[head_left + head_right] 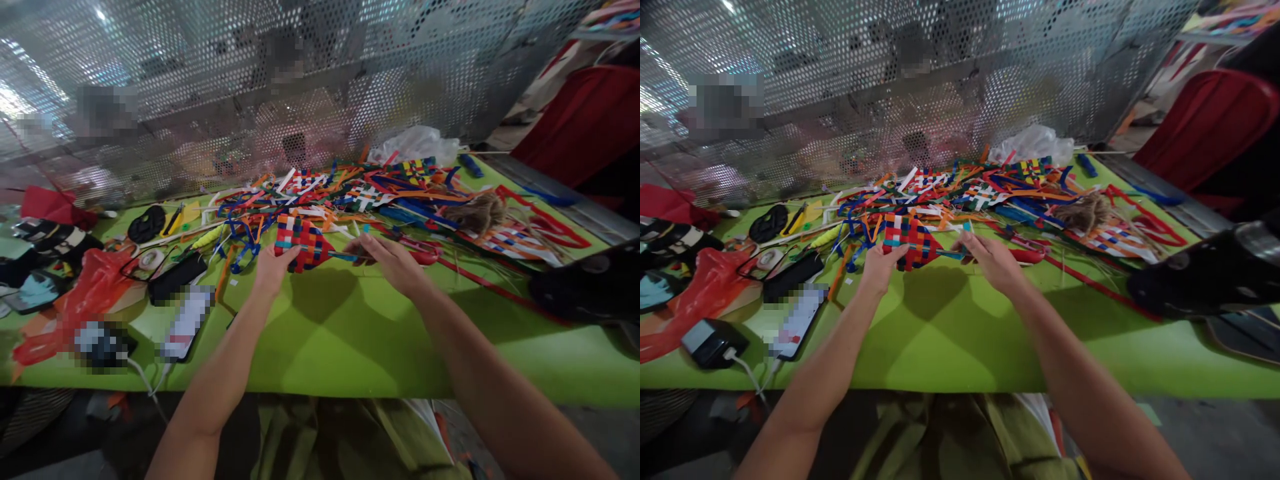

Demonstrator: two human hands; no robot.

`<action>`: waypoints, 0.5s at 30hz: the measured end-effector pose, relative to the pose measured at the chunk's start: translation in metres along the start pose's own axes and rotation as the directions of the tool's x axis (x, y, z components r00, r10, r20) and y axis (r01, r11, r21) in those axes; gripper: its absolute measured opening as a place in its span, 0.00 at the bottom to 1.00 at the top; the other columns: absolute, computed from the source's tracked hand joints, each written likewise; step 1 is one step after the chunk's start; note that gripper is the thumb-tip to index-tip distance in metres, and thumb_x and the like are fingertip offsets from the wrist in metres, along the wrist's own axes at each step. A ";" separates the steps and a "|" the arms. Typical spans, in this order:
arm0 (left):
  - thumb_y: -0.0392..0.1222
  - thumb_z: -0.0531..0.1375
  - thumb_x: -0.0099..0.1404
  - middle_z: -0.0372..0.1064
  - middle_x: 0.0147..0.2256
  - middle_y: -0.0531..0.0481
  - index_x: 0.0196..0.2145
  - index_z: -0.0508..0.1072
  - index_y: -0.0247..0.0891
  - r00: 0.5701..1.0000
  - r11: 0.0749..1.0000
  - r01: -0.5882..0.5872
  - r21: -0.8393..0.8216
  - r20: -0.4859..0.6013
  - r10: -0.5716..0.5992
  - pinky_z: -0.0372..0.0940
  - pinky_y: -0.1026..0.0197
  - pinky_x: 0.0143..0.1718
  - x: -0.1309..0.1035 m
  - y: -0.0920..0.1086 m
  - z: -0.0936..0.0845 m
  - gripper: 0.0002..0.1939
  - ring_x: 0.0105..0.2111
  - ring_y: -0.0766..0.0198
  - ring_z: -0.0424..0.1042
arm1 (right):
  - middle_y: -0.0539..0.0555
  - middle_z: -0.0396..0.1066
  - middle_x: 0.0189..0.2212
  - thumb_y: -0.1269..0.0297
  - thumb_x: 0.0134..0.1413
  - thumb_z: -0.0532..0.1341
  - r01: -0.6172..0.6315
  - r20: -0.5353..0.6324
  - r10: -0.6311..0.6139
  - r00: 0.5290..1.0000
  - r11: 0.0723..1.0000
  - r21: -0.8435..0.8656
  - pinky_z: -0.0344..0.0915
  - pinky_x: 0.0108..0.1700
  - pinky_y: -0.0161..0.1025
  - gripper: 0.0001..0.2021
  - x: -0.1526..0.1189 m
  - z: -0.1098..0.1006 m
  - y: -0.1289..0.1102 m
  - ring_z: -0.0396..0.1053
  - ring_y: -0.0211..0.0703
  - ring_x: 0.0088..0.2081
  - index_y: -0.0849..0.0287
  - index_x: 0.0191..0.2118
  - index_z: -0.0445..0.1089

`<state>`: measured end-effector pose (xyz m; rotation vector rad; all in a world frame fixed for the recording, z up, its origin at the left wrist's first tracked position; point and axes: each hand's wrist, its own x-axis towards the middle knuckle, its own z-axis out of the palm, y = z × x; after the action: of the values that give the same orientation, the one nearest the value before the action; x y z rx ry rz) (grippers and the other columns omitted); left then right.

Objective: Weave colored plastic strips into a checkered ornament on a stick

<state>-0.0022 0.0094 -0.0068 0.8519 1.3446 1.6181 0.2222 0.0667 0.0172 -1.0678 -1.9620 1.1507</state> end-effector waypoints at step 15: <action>0.47 0.69 0.50 0.77 0.31 0.48 0.32 0.76 0.36 0.997 0.998 0.003 0.059 0.081 -0.007 0.69 0.54 0.41 -0.001 -0.005 0.001 0.14 0.34 0.58 0.75 | 0.52 0.75 0.29 0.64 0.56 0.60 0.160 -0.074 -0.228 0.971 0.848 -0.506 0.56 0.29 0.35 0.04 -0.004 0.015 -0.003 0.69 0.40 0.27 0.57 0.31 0.69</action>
<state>0.0006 0.0091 -0.0117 0.9389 1.3422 1.5300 0.2113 0.0562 0.0128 -1.1240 -2.2573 0.4518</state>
